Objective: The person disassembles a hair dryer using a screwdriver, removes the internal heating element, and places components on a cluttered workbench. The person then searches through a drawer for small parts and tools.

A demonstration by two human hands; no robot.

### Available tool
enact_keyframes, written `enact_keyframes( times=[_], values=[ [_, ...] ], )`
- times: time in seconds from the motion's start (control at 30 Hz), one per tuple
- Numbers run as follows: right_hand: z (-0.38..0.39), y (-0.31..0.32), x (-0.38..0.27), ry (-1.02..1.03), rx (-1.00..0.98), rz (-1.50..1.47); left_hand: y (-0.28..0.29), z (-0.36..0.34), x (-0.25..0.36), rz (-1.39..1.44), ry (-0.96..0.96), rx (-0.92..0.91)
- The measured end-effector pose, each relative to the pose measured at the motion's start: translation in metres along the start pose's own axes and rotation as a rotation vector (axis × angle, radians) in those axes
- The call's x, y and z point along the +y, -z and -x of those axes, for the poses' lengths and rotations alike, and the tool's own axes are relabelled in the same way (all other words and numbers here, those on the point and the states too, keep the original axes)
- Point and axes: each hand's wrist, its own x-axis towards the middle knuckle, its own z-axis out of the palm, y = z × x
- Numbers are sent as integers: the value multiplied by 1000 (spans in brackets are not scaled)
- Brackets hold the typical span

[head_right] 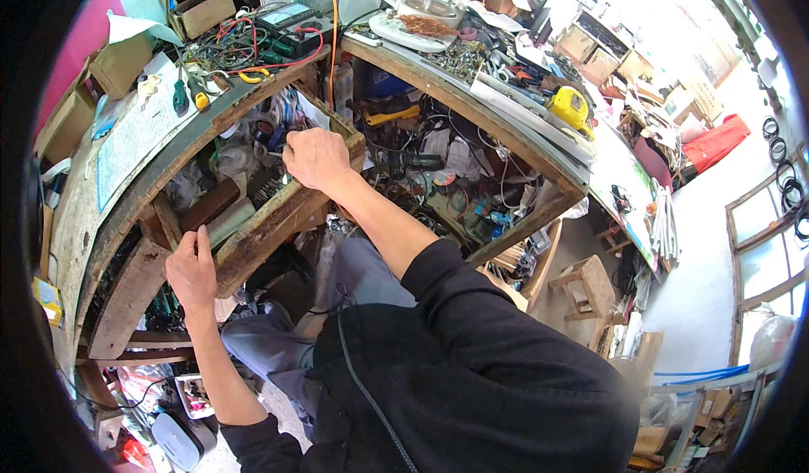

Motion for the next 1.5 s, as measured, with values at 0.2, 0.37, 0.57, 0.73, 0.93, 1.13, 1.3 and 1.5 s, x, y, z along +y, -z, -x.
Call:
enact_keyframes(
  times=[0.2,0.37,0.57,0.73,0.93,1.13,1.3,1.5],
  values=[
    [0,-3,-1,12,23,-14,2,1,0,15,18,-10],
    [-1,-5,1,21,36,-9,0,1,-2,21,-3,9],
    [-1,-5,2,24,23,16,0,2,-3,51,14,6],
    [0,-2,-1,11,14,8,2,2,-2,47,34,-3],
    [1,-2,-2,1,28,5,3,2,-1,42,29,-2],
    [0,-4,0,-6,26,20,3,1,-1,63,34,-2],
    [-1,-4,-2,-21,5,8,4,1,0,42,35,-7],
    [-1,-1,-3,-34,-13,11,2,2,-2,58,15,14]
  ],
)
